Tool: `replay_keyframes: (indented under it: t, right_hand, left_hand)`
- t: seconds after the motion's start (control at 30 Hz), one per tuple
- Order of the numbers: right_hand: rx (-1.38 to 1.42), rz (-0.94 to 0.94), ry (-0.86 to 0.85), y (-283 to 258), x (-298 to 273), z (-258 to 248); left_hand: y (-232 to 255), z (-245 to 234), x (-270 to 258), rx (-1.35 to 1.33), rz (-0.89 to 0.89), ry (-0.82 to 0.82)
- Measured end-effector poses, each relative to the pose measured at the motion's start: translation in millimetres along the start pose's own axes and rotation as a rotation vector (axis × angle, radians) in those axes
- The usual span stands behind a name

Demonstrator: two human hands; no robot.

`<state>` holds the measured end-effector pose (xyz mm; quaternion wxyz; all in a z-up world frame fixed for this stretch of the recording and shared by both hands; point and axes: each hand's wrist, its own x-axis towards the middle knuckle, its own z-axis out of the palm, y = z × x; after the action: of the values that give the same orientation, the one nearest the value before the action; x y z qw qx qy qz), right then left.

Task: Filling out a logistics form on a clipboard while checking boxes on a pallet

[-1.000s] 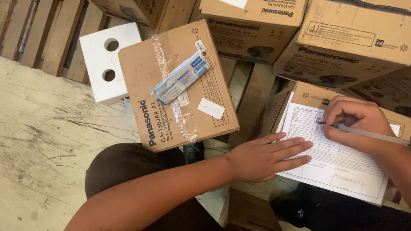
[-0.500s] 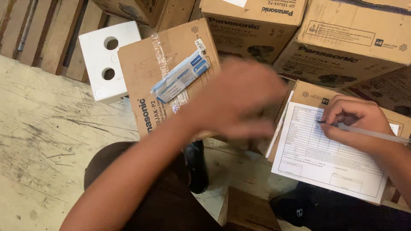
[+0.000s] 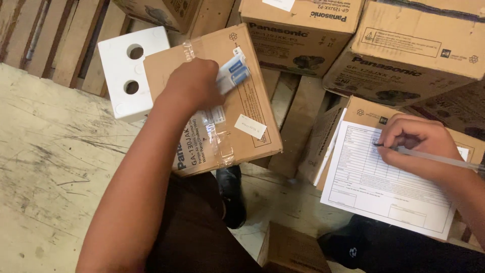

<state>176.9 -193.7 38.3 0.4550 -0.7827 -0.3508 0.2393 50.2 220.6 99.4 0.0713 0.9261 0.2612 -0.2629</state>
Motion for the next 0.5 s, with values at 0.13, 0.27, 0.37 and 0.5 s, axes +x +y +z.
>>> replay_keyframes:
  t: [0.13,0.27,0.37,0.5]
  right_hand:
    - [-0.013,-0.004,0.001,-6.4,-0.6,-0.3]
    - [0.009,0.064,0.001,-13.3,-0.7,0.7]
    - [0.017,0.011,-0.012,-2.3,0.9,-0.1]
    - [0.058,0.076,0.003,-17.2,-1.3,2.0]
  left_hand:
    - [-2.3,-18.6,-20.0,-0.13,0.091,-0.003]
    - [-8.2,-27.6,-25.3,-0.377,0.355,-0.101]
    - [-9.7,-21.7,-21.4,-0.364,0.485,-0.182]
    - [-8.6,-0.5,-3.4,-0.17,0.448,-0.271]
